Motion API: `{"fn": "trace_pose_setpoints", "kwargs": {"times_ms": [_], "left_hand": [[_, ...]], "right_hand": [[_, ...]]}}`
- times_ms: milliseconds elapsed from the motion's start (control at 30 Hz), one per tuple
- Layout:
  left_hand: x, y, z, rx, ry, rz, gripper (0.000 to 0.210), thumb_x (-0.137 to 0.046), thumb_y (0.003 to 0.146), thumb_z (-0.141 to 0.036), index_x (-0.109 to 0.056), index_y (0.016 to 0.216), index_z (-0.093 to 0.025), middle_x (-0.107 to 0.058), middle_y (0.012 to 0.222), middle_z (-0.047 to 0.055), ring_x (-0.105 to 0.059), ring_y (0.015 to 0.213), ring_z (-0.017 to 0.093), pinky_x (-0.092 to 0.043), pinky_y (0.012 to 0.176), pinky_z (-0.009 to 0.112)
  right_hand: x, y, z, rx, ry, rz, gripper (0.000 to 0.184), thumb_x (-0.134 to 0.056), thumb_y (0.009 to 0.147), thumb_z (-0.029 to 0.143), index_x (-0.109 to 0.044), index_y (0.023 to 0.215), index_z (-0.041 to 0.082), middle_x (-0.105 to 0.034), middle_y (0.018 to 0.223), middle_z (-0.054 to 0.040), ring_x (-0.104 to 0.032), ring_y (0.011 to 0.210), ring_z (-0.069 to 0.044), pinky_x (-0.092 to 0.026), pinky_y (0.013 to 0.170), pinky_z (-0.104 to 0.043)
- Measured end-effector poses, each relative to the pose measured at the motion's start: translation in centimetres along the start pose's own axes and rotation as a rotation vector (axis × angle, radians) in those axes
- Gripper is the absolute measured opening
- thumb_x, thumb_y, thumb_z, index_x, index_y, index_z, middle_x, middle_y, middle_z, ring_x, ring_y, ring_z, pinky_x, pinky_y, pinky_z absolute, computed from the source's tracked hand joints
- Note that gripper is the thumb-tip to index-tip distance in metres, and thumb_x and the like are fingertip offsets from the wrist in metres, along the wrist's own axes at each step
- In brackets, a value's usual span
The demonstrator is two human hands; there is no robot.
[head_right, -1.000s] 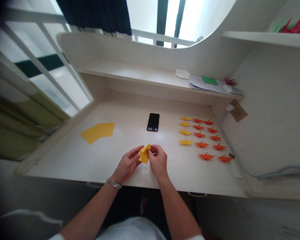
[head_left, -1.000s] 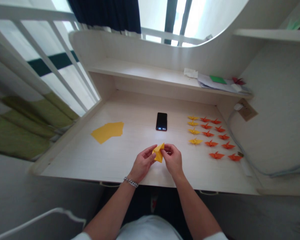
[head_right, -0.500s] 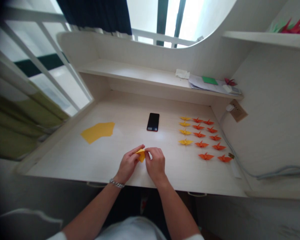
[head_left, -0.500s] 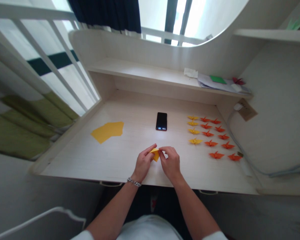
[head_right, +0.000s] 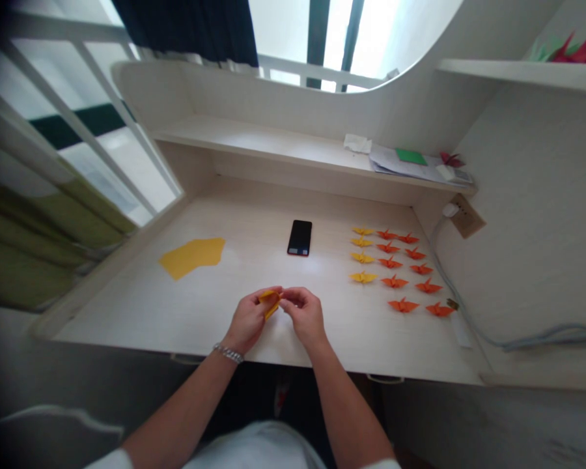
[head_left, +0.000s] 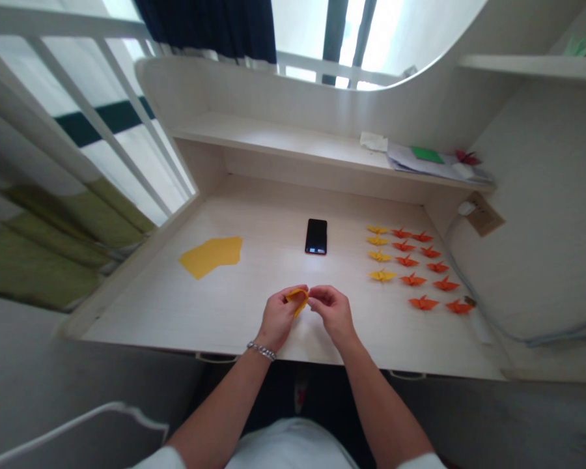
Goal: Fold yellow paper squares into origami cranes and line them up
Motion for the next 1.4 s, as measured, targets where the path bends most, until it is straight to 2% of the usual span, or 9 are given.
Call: {"fn": "trace_pose_setpoints", "kwargs": {"times_ms": [200,433,533,733,900,1067,1233,1400], "left_hand": [[-0.5,-0.3,-0.2,0.056,-0.108,-0.014,0.036,-0.082,0.061,-0.028,-0.072,0.091,-0.011,-0.072,0.094,0.012,-0.065,0.087,0.021,-0.05,0.086,0.035],[-0.8,-0.4,0.1,0.099,-0.192,-0.004,0.032,-0.079,0.066,-0.023,-0.071,0.093,-0.01,-0.071,0.093,0.011,-0.065,0.086,0.018,-0.05,0.086,0.032],[-0.7,-0.2,0.2,0.083,-0.157,-0.004,0.033,-0.078,0.068,-0.028,-0.071,0.094,-0.01,-0.071,0.092,0.011,-0.065,0.087,0.019,-0.049,0.087,0.034],[-0.4,0.0,0.6,0.019,-0.036,0.021,0.04,-0.079,0.065,-0.036,-0.071,0.096,-0.012,-0.072,0.093,0.01,-0.065,0.089,0.022,-0.049,0.086,0.036],[-0.2,0.1,0.7,-0.026,0.051,0.05,0.04,-0.076,0.068,-0.038,-0.071,0.099,-0.013,-0.071,0.1,0.011,-0.066,0.088,0.022,-0.05,0.082,0.034],[-0.4,-0.1,0.2,-0.033,0.112,0.064,0.04,-0.075,0.069,-0.039,-0.071,0.1,-0.013,-0.072,0.1,0.012,-0.066,0.088,0.023,-0.051,0.081,0.033],[-0.6,-0.3,-0.3,-0.036,0.185,0.042,0.04,-0.079,0.063,-0.033,-0.073,0.097,-0.013,-0.073,0.098,0.012,-0.067,0.088,0.025,-0.053,0.078,0.033],[-0.7,-0.4,-0.3,-0.036,0.2,0.078,0.041,-0.079,0.061,-0.025,-0.072,0.099,-0.012,-0.073,0.098,0.012,-0.067,0.089,0.026,-0.052,0.08,0.035]], "right_hand": [[-0.2,-0.2,-0.5,-0.077,0.116,-0.013,0.021,-0.079,0.061,0.025,-0.069,0.08,0.019,-0.071,0.08,-0.0022,-0.063,0.071,-0.016,-0.052,0.065,-0.03],[-0.2,-0.4,-0.4,-0.119,0.074,-0.012,0.022,-0.076,0.063,0.03,-0.071,0.08,0.018,-0.072,0.081,-0.0043,-0.064,0.07,-0.016,-0.052,0.061,-0.028],[-0.3,-0.5,-0.3,-0.14,0.045,-0.012,0.021,-0.074,0.064,0.029,-0.07,0.082,0.018,-0.072,0.085,-0.0046,-0.064,0.072,-0.017,-0.052,0.061,-0.027],[0.1,-0.2,-0.6,-0.173,-0.056,-0.055,0.019,-0.069,0.066,0.028,-0.07,0.082,0.017,-0.071,0.079,-0.0041,-0.064,0.068,-0.016,-0.051,0.057,-0.025],[0.1,0.0,-0.8,-0.156,-0.047,0.014,0.024,-0.071,0.068,0.031,-0.071,0.088,0.018,-0.071,0.081,-0.0049,-0.064,0.069,-0.016,-0.051,0.058,-0.026],[0.4,0.2,-0.5,-0.102,-0.083,0.044,0.024,-0.073,0.066,0.03,-0.073,0.086,0.017,-0.072,0.078,-0.0052,-0.063,0.065,-0.016,-0.051,0.06,-0.028],[0.5,0.4,-0.5,-0.113,-0.122,0.066,0.025,-0.075,0.062,0.028,-0.074,0.084,0.017,-0.073,0.076,-0.0056,-0.066,0.066,-0.019,-0.053,0.066,-0.032],[0.8,0.5,0.0,-0.078,-0.247,0.05,0.02,-0.072,0.064,0.027,-0.074,0.081,0.017,-0.073,0.076,-0.0066,-0.066,0.067,-0.02,-0.054,0.066,-0.033]]}}
Point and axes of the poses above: each hand's wrist, its own y-axis towards the middle knuckle, its own x-axis out of the back of the hand, z = x × y, the point moved 6 cm from there along y, towards the middle knuckle
